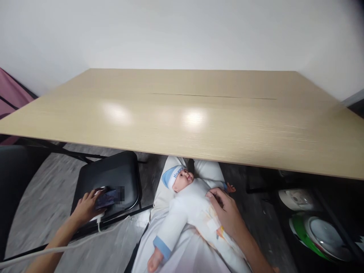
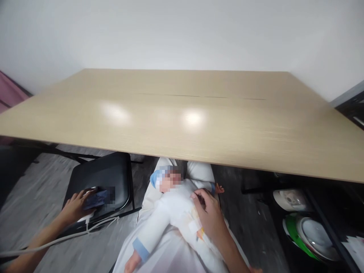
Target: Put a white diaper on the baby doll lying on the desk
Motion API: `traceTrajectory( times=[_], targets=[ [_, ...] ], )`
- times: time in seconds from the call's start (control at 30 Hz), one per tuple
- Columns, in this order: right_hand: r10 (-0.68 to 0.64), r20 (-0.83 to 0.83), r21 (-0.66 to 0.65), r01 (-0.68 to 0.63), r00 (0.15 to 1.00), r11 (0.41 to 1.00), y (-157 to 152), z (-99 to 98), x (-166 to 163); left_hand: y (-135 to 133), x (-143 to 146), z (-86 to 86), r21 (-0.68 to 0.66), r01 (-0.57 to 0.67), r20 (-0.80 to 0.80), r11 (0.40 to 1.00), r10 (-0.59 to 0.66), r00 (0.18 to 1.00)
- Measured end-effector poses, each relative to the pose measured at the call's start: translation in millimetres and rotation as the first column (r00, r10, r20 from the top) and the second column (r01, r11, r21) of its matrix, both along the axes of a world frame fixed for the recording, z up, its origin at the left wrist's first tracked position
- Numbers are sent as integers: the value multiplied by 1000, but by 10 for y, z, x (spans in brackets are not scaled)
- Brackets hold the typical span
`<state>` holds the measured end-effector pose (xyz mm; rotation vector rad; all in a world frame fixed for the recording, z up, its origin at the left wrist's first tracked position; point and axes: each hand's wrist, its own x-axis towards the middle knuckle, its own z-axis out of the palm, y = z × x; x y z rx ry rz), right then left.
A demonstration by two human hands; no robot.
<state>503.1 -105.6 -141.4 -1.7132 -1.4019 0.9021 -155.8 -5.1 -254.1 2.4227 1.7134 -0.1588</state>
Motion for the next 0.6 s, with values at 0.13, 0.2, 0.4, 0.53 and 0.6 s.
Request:
traceTrajectory(
  times=[0.13,0.2,0.4,0.53,0.6],
  targets=[
    [4,-1,-10,-4,1000,1000,-5,-2,5,-29,370,130,-35,35,-64,999,-37,997],
    [4,3,-14,-4,1000,1000,-6,-2,7,-23,494,150,-52,62,-85,997,-66,994],
    [1,-1,-25,-1,1000,1000,-7,-2,7,17,522,85,-37,71,-148,997,-76,986],
    [0,-2,-14,0,1000,1000,-7,-4,7,28,543,86,-36,84,-154,996,-89,984],
    [3,-6,-11,-3,1000,1000,-6,-6,9,29,581,104,-22,83,-137,996,-85,987]
  ],
)
